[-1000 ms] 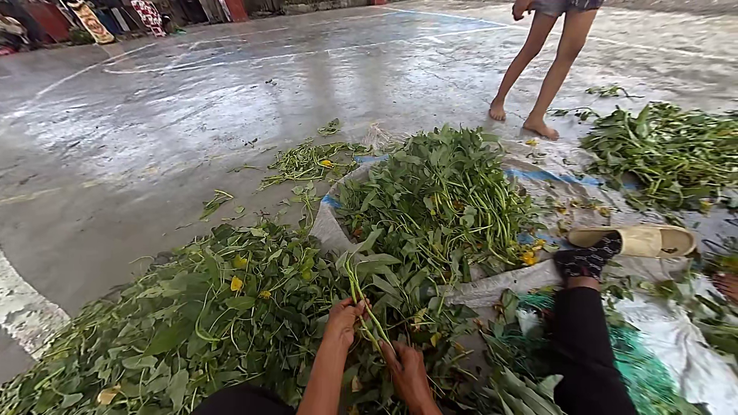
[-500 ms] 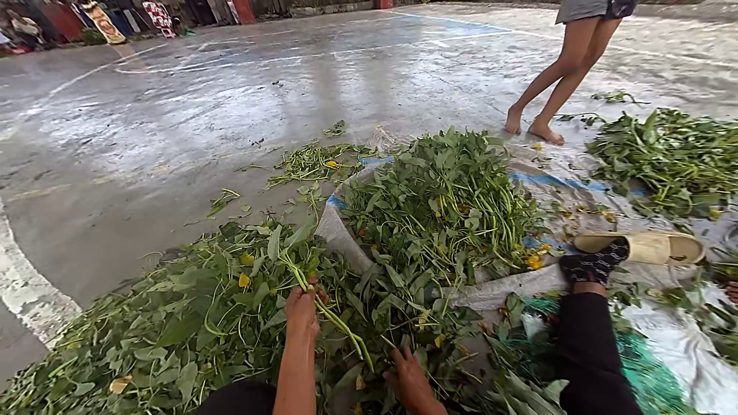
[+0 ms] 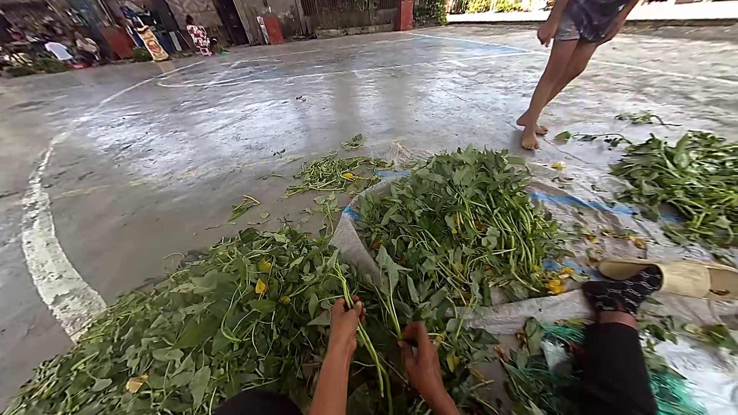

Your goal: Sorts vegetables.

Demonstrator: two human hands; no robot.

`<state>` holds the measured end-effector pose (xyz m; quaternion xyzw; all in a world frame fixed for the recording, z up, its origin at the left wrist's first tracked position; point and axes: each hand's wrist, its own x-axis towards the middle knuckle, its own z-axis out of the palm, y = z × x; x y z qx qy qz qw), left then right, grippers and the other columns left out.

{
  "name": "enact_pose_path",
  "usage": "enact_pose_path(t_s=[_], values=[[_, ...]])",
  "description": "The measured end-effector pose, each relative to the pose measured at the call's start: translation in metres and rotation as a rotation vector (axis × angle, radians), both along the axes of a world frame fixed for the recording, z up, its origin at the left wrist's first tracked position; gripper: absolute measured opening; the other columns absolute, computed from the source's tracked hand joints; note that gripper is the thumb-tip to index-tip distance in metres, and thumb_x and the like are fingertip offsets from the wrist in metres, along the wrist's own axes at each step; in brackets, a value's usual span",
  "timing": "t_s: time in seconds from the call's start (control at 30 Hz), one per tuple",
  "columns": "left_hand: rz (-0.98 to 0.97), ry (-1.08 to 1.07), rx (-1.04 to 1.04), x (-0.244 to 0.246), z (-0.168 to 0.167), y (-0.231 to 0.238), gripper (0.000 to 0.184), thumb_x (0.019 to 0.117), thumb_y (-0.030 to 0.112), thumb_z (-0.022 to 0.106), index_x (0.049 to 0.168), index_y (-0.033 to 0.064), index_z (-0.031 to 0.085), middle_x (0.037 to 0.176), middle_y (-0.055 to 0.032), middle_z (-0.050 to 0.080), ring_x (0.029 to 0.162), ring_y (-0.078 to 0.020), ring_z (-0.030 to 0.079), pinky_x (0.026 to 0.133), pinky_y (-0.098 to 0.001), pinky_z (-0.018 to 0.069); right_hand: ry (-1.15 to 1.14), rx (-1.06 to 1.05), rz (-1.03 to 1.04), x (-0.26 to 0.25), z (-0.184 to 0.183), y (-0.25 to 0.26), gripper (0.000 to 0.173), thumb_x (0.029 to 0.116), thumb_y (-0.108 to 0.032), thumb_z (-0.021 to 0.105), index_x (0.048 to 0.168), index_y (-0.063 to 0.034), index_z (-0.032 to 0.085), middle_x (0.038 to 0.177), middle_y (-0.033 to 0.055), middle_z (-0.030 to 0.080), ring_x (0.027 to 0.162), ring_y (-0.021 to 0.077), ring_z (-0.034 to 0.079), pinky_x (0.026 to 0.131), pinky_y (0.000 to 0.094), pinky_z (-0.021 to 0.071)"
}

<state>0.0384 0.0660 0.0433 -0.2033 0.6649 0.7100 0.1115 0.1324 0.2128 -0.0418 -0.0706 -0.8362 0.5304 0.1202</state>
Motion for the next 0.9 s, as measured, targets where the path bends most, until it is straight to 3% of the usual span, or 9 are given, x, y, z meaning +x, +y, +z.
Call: enact_pose_path(t_s=[0.13,0.27,0.43,0.6,0.83,0.9], values=[[-0.11,0.021,0.112,0.012,-0.007,0.027,0.014,0.0998,-0.009,0.054,0.114,-0.0059,0.054,0.096,-0.0137,0.063,0.08,-0.0165,0.066,0.073,-0.0279,0.0583,0.063,-0.001,-0.073,-0.002,0.006,-0.002,0.027,0.0896,-0.006,0.067,0.114,0.0041,0.067,0.098,0.0142,0.074,0.095,0.0339,0.07,0.09,0.0581,0.0505],[-0.202,0.082,0.172,0.023,-0.018,0.038,0.026,0.0971,-0.011,0.056,0.123,-0.0061,0.053,0.101,-0.0141,0.067,0.085,-0.0182,0.069,0.076,-0.0304,0.06,-0.005,-0.02,-0.06,-0.002,0.013,-0.007,0.024,0.0956,-0.008,0.062,0.116,0.0038,0.065,0.096,0.0132,0.073,0.087,0.0263,0.071,0.082,0.0458,0.0582],[-0.3,0.048,0.029,0.026,-0.027,0.036,0.026,0.0946,-0.011,0.06,0.12,-0.0083,0.058,0.092,-0.0109,0.067,0.077,-0.0128,0.066,0.073,-0.0268,0.0569,-0.169,0.095,-0.03,0.007,0.016,-0.022,0.032,0.1037,-0.015,0.052,0.128,0.0053,0.057,0.106,0.0197,0.071,0.098,0.0361,0.071,0.087,0.0535,0.0565],[-0.137,-0.02,0.008,0.02,-0.026,0.029,0.023,0.0983,-0.011,0.054,0.121,-0.0108,0.053,0.091,-0.015,0.063,0.07,-0.0164,0.065,0.067,-0.0293,0.0584,-0.469,0.232,0.064,0.022,0.01,-0.024,0.042,0.1091,-0.028,0.046,0.123,0.006,0.066,0.128,0.0297,0.057,0.113,0.0413,0.064,0.098,0.0479,0.0527],[0.049,0.022,-0.014,0.0,-0.016,-0.001,0.021,0.1002,-0.01,0.051,0.121,-0.0112,0.053,0.09,-0.0151,0.062,0.069,-0.0158,0.065,0.066,-0.0282,0.0581,-0.502,0.2,0.193,0.054,0.01,-0.013,0.041,0.1088,-0.025,0.047,0.122,0.0108,0.062,0.128,0.0315,0.056,0.112,0.0435,0.063,0.098,0.0493,0.0526],[0.08,0.023,-0.021,-0.006,-0.011,-0.011,0.023,0.0999,-0.01,0.051,0.122,-0.0114,0.052,0.092,-0.0158,0.062,0.069,-0.0156,0.064,0.065,-0.0275,0.0575,-0.423,0.152,0.186,0.071,-0.002,-0.006,0.039,0.1076,-0.022,0.049,0.115,0.0129,0.064,0.121,0.033,0.057,0.105,0.0451,0.064,0.092,0.0519,0.0536]])
